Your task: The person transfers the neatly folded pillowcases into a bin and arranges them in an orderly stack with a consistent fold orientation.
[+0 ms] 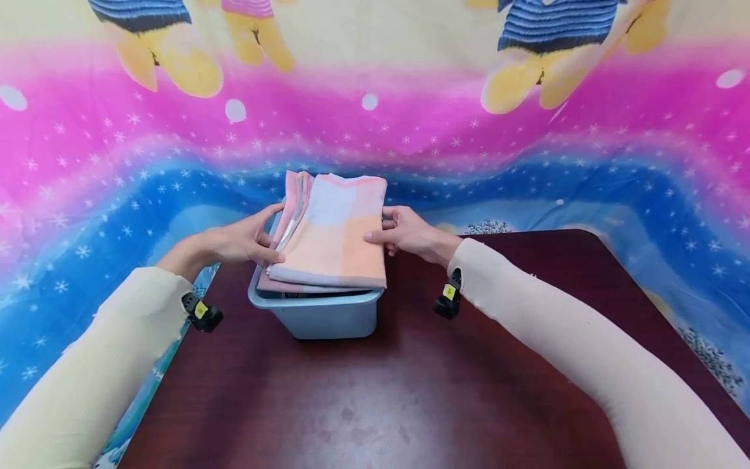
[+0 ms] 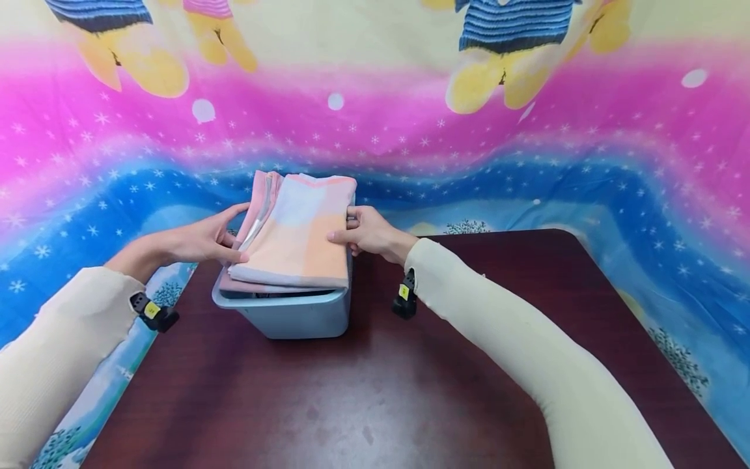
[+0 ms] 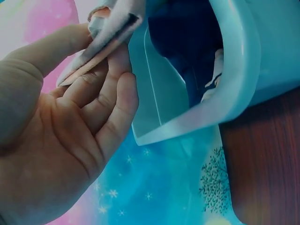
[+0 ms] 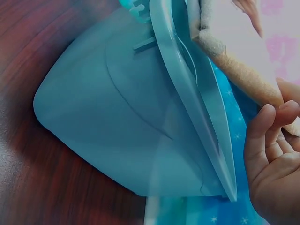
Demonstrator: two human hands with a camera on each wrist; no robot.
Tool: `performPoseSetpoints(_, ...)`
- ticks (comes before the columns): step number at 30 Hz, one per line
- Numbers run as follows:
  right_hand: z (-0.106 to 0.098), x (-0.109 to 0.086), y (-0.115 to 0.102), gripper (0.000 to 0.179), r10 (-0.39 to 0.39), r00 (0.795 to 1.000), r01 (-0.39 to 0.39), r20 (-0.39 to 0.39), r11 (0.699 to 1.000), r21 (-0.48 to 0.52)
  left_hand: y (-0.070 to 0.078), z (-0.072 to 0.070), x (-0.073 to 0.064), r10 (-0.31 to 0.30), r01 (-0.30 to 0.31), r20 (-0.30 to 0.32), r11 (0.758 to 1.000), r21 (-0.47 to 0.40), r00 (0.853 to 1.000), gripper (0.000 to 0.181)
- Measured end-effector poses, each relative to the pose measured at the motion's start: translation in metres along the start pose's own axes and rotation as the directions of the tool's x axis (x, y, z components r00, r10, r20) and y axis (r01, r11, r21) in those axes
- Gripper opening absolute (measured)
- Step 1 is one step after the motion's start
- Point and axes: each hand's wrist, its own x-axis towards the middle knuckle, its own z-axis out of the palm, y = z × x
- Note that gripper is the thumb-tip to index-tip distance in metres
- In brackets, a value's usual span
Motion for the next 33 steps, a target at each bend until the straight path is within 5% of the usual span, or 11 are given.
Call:
performPoseSetpoints(11,0.012,0.012,0.001,0.047,0.027,1.0,-0.026,0.015,1.0,-0.012,-0.012,-0.004,0.004,-0.031,0.031,0.01,0.999,0.019,0.999,0.109)
performPoseSetpoints(33,0.014,0.028,0.001,0.039,0.046,0.999,-0.047,-0.02,0.996,-0.074,-0.015,-0.004,0.013,-0.051,0.05,0.017,0.998,0.045,0.999,0.108)
